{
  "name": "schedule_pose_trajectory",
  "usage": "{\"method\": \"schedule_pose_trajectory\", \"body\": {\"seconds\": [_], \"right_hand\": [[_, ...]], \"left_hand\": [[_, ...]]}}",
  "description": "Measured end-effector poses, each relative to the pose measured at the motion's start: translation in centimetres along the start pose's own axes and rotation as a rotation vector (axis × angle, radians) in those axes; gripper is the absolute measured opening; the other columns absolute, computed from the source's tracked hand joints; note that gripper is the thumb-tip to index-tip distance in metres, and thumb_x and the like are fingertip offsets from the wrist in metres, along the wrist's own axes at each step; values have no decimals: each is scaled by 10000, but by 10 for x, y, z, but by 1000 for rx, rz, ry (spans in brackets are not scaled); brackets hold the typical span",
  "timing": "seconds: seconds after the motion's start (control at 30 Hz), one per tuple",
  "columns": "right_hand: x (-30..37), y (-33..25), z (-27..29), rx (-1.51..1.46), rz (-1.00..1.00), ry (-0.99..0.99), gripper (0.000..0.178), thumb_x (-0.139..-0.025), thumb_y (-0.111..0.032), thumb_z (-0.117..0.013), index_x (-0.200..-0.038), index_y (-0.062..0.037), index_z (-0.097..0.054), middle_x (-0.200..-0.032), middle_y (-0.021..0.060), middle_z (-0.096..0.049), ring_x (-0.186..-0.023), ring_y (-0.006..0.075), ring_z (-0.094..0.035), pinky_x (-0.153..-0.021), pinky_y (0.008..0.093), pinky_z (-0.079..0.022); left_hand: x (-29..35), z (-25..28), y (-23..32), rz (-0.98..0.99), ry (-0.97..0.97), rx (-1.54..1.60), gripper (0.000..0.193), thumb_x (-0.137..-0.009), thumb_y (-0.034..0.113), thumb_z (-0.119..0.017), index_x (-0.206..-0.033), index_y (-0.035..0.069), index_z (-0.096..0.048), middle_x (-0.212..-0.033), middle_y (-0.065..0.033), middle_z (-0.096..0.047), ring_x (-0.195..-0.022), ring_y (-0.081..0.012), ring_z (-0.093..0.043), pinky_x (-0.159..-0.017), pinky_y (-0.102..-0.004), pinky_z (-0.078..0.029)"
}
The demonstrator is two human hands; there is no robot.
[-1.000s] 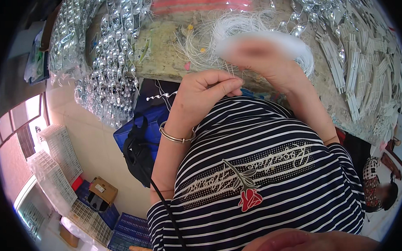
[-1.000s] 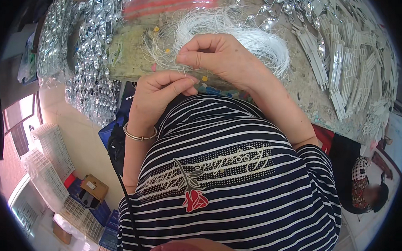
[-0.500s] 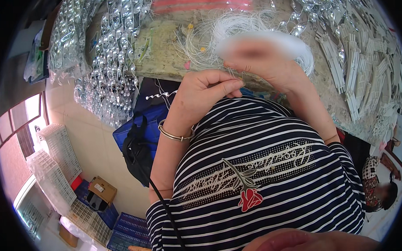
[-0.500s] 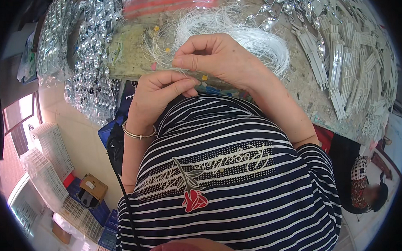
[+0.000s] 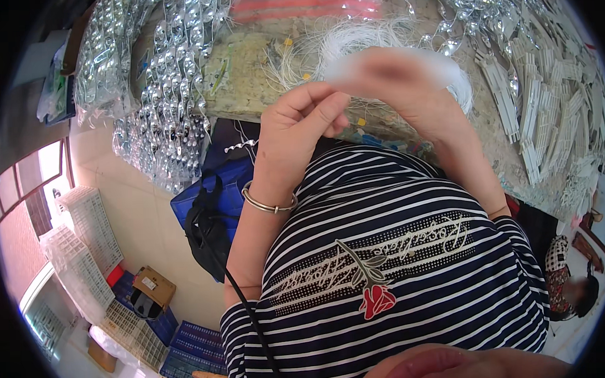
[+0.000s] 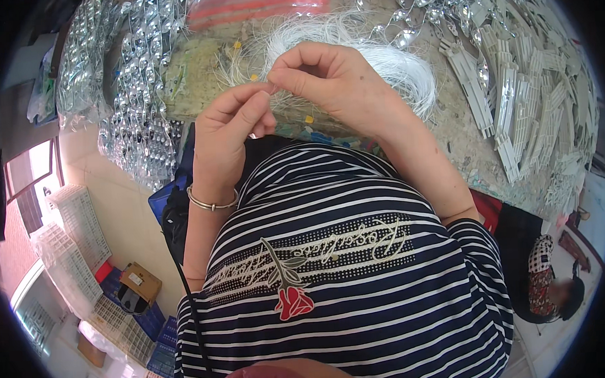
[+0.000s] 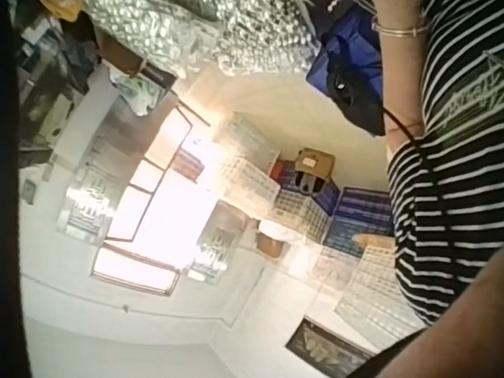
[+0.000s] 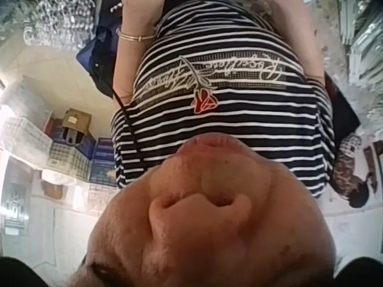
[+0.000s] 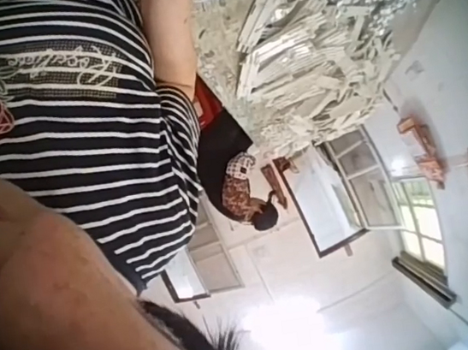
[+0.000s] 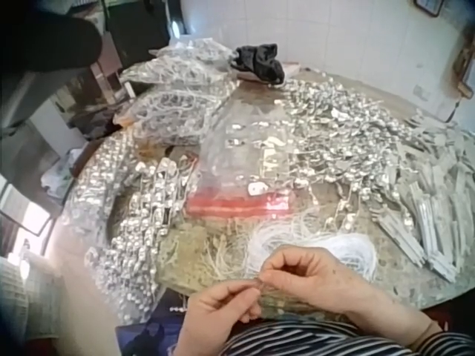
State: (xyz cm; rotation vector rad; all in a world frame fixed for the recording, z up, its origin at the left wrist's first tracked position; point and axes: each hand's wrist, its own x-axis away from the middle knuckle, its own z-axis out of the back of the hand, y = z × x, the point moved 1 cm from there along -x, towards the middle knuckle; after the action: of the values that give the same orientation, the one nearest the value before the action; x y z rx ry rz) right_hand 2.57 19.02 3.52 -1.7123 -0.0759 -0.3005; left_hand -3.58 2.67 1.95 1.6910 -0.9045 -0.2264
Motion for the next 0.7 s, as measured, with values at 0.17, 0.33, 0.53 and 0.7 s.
{"method": "schedule_pose_trajectory", "body": {"seconds": [0.17, 0.33, 0.53, 0.7], "right_hand": [[2, 1, -3, 47, 15, 35, 81, -876, -116, -592, -876, -37, -610, -812, -47, -553, -786, 31, -491, -732, 186, -403], [2, 3, -2, 85, 39, 43, 97, -882, -126, -585, -889, -36, -619, -805, -37, -553, -791, 39, -498, -739, 193, -409], [4, 0, 2, 64, 19, 44, 184, -907, -177, -547, -968, -38, -651, -815, -26, -565, -811, 61, -504, -786, 227, -414], [8, 3, 0, 56, 16, 12, 196, -898, -173, -558, -999, -40, -659, -875, -16, -596, -851, 72, -519, -815, 234, -411]], "left_hand": [[0, -3, 1, -13, 60, -48, 145, -832, 78, -647, -951, -5, -659, -733, -14, -619, -635, -50, -537, -563, -168, -397], [1, -3, -1, -52, 79, -11, 122, -811, 52, -667, -919, -4, -667, -761, -6, -632, -651, -43, -550, -589, -162, -415], [1, 1, -3, -57, 87, 80, 112, -813, 31, -655, -915, -11, -664, -765, -7, -632, -650, -42, -543, -591, -163, -416], [1, 0, -3, -60, 64, 37, 113, -814, 28, -652, -920, -8, -668, -779, -8, -638, -655, -41, -541, -597, -164, -422]]}}
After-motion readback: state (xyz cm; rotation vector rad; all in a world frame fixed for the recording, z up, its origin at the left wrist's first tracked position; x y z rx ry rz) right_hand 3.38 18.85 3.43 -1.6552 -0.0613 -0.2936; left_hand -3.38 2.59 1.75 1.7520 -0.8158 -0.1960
